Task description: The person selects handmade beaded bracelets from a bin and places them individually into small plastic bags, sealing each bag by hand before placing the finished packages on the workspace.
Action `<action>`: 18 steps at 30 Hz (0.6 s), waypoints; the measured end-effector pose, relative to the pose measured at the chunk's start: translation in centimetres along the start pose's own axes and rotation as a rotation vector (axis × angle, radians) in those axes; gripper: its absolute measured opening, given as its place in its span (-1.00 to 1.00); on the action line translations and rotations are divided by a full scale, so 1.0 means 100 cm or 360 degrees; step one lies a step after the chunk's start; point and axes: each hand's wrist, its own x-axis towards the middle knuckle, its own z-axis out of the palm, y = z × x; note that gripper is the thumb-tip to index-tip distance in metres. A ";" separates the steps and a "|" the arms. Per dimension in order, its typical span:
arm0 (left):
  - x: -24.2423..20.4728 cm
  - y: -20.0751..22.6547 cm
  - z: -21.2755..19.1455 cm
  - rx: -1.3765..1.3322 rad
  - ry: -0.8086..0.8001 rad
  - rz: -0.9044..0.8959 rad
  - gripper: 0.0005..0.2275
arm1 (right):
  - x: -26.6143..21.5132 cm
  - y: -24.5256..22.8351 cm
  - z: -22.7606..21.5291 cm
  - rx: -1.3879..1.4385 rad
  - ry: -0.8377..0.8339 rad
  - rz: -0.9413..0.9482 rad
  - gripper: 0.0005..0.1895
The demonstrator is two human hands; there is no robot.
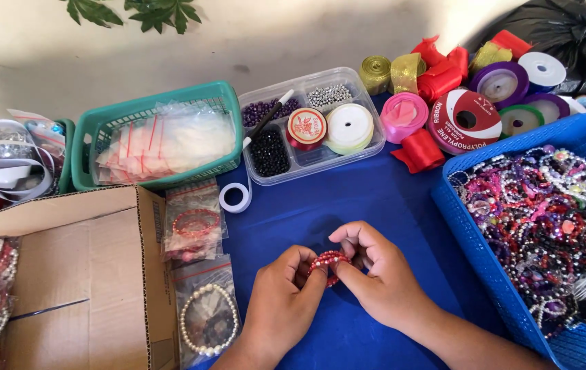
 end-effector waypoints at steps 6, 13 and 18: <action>-0.006 0.015 -0.001 0.0096 0.0059 0.0049 -0.85 | -0.001 -0.001 0.000 -0.0040 -0.0005 -0.0054 -0.82; -0.010 0.009 -0.006 0.0679 0.0230 0.0409 -0.79 | 0.003 -0.039 -0.003 -0.0656 0.0100 -0.0375 -0.68; -0.006 0.005 -0.011 0.0780 0.0233 0.0575 -0.75 | 0.002 -0.037 -0.012 -0.0712 0.0174 -0.0423 -0.82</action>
